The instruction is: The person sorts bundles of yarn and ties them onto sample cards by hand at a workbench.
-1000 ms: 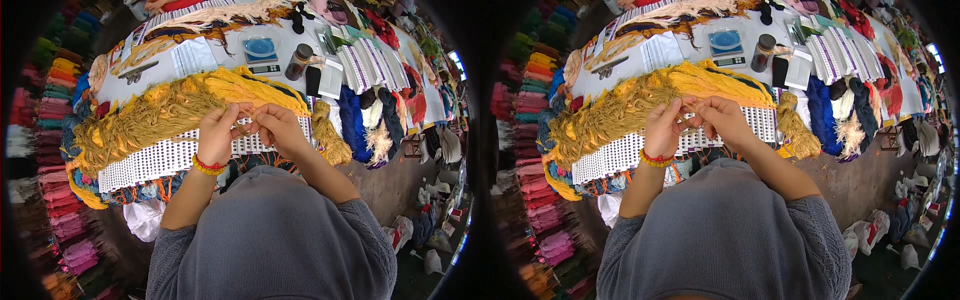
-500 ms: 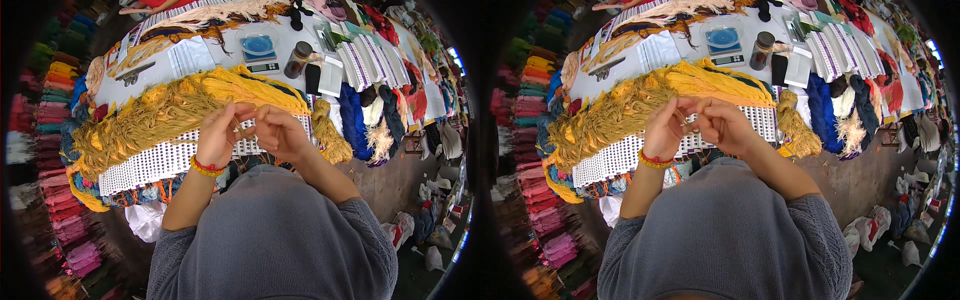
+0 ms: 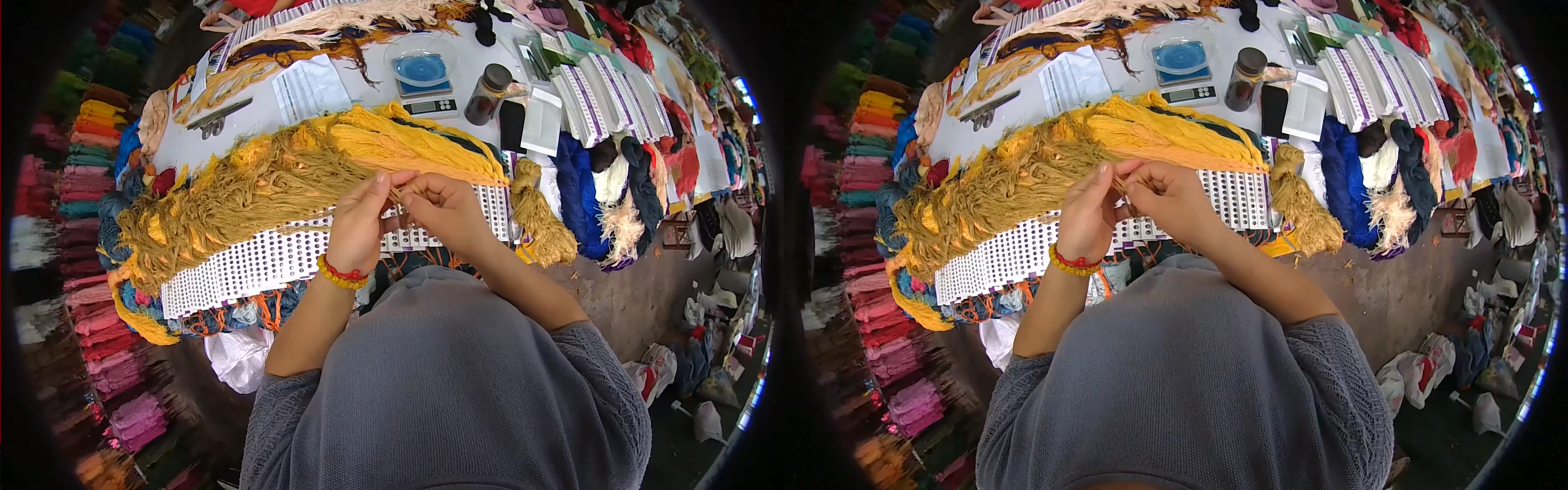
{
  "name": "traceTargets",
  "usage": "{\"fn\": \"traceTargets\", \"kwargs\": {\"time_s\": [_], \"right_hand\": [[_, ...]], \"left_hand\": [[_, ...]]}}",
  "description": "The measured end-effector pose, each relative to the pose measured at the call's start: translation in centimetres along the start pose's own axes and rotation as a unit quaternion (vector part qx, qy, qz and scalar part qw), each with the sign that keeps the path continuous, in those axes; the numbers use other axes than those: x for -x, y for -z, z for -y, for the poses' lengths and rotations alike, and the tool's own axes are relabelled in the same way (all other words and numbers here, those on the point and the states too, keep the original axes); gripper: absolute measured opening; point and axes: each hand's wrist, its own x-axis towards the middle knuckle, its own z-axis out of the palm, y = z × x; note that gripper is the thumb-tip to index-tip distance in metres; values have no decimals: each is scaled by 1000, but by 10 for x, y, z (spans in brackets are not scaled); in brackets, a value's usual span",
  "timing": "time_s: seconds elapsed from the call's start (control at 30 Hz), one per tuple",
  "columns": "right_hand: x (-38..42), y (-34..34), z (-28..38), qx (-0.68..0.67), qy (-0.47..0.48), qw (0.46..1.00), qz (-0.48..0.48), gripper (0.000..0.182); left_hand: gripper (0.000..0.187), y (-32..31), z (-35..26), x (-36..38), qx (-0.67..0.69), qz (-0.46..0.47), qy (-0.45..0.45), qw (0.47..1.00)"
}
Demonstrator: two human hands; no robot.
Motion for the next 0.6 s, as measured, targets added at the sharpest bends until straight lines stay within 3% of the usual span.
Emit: {"fn": "traceTargets", "kwargs": {"time_s": [0.3,0.47,0.6], "right_hand": [[1,3,0,-3,23,999,-31,8],[0,11,1,-46,-61,997,-17,8],[0,12,1,-45,-63,997,-13,9]], "left_hand": [[22,-2,3,1,12,-48,-37,998],[18,1,7,0,-1,-47,-45,998],[17,0,5,0,7,-46,-31,998]]}}
